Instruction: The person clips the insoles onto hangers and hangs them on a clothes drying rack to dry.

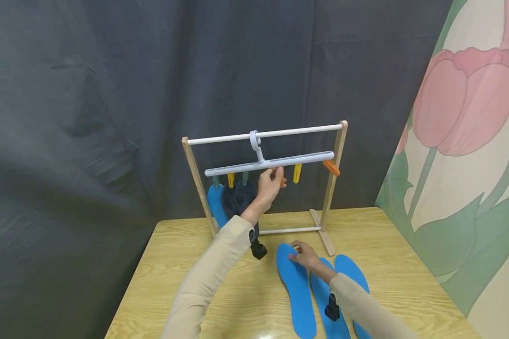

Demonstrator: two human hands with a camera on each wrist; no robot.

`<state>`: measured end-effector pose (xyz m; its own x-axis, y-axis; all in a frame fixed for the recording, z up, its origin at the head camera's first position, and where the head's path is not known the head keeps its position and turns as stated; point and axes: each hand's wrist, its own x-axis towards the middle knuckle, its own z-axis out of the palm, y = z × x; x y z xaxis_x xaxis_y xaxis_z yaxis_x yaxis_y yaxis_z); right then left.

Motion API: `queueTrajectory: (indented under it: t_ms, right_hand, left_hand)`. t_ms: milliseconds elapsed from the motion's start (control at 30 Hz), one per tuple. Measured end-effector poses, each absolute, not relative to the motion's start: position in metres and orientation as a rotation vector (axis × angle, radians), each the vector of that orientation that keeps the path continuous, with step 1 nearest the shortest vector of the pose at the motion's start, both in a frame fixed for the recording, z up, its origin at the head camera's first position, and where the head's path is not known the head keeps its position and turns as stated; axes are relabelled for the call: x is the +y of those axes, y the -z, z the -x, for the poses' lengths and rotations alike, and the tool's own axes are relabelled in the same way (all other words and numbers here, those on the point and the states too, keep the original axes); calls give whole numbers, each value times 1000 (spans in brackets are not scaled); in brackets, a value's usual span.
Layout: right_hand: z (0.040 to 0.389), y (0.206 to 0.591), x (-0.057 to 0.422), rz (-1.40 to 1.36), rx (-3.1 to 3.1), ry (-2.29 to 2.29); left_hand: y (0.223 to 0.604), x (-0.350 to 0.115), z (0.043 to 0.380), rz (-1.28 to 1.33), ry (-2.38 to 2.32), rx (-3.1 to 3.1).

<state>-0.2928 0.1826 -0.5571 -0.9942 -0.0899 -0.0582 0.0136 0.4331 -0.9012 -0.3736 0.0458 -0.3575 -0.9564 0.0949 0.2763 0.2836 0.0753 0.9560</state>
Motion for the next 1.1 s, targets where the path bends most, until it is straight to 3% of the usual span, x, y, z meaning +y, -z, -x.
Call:
queueTrajectory:
  t_ms: [167, 267, 400, 433, 533, 667, 700, 1100]
  right_hand:
    - [302, 534, 186, 117, 2595, 1619]
    - [309, 519, 185, 147, 2607, 1636]
    - [320, 501, 185, 193, 2618, 1663]
    - [322, 497, 185, 205, 2619, 1662]
    - [328, 484, 185, 243, 2630, 1687]
    - [334, 470, 182, 263, 2676, 1710]
    - [335, 467, 182, 263, 2688, 1718]
    - [336, 444, 180, 276, 2741, 1796]
  left_hand:
    - [369, 45, 384, 409, 2082, -2195]
    - [397, 45, 417, 507, 2132, -2168]
    - [395, 43, 418, 526, 2195, -2157]
    - [380, 43, 401, 465, 2184, -2188]
    - [441, 54, 463, 564, 2163, -2136]
    - [547, 74, 579, 645, 2148, -2089]
    - [549, 76, 582, 614, 2138, -2107]
    - [400, 42, 428, 573, 2208, -2167]
